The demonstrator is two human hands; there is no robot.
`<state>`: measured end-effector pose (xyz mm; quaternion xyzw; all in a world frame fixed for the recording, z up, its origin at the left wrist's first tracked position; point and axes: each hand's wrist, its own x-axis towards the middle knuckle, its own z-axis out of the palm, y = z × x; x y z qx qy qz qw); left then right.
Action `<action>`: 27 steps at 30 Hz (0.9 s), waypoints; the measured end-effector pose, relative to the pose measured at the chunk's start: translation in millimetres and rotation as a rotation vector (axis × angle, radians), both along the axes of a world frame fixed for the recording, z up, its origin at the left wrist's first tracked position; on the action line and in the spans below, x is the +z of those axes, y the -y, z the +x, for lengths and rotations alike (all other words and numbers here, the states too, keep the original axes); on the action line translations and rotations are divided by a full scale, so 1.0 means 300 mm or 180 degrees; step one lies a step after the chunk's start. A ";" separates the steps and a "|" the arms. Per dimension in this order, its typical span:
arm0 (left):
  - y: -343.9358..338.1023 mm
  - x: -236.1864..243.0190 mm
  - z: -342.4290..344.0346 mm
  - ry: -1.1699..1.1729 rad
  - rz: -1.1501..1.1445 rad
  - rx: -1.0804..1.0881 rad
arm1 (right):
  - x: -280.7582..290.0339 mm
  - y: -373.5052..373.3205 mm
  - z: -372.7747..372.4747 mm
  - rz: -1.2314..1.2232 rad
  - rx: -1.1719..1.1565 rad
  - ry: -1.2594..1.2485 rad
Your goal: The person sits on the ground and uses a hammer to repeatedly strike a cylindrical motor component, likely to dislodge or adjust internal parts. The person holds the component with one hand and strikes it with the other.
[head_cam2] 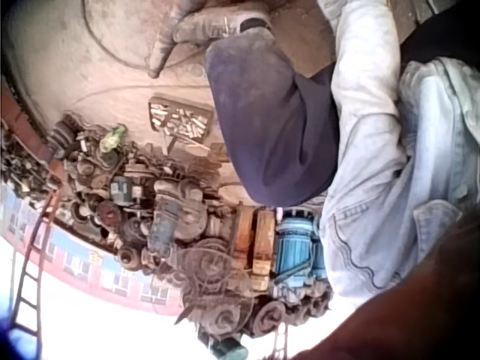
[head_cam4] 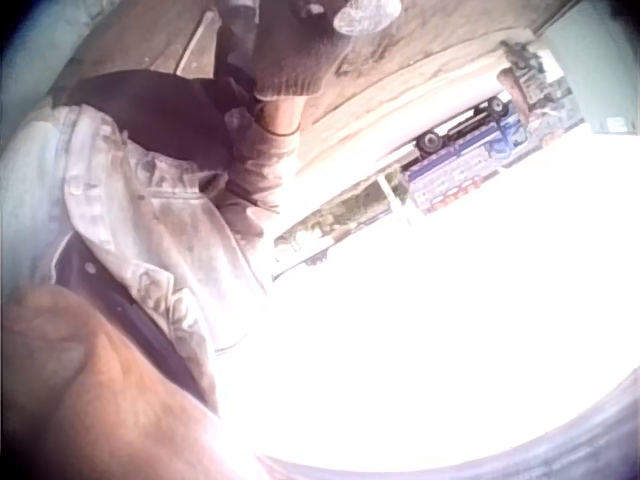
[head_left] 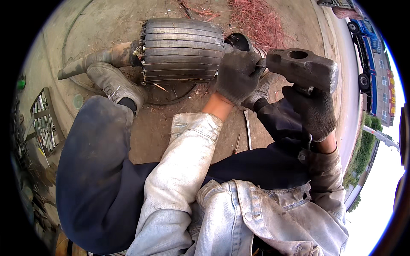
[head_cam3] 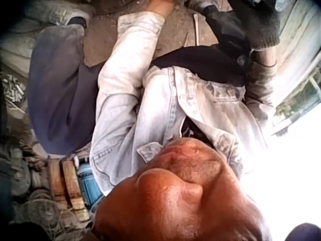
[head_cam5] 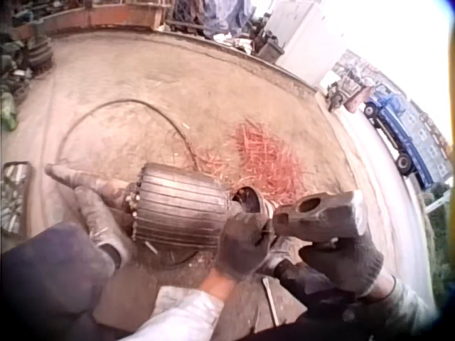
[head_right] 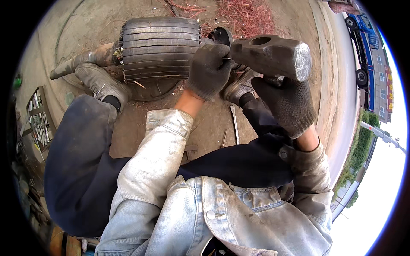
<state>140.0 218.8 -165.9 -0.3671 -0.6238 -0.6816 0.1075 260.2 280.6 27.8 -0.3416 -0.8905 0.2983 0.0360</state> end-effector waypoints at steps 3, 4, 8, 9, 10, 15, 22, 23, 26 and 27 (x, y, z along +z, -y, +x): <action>-0.006 0.020 -0.017 -0.0159 0.0081 -0.0025 | 0.051 -0.003 0.011 0.0052 -0.0191 -0.0107; -0.003 0.037 -0.012 -0.0111 0.0201 -0.0037 | 0.053 -0.015 0.032 0.0163 -0.0233 -0.0291; 0.009 0.140 0.023 -0.0413 0.0205 -0.0260 | 0.069 -0.044 0.057 -0.0141 -0.0684 -0.0733; 0.008 0.199 0.037 -0.0506 0.0176 -0.0291 | 0.064 -0.057 0.059 -0.0230 -0.0781 -0.0771; 0.008 0.228 0.043 -0.0605 0.0136 -0.0299 | 0.062 -0.068 0.057 -0.0331 -0.0856 -0.0815; -0.021 0.068 -0.016 -0.0412 0.0176 0.0172 | 0.042 -0.100 0.076 -0.0203 -0.0745 -0.0471; 0.010 0.033 -0.040 -0.0246 0.0239 0.0068 | 0.046 -0.040 0.071 -0.0417 -0.0748 -0.0278; 0.017 0.032 -0.041 -0.0257 0.0260 0.0061 | 0.038 -0.035 0.073 -0.0389 -0.0713 -0.0298; 0.030 0.031 -0.050 -0.0264 0.0372 0.0053 | 0.040 -0.010 0.058 -0.0310 -0.0619 -0.0248; 0.031 0.028 -0.053 -0.0269 0.0411 0.0050 | 0.039 -0.003 0.053 -0.0292 -0.0593 -0.0218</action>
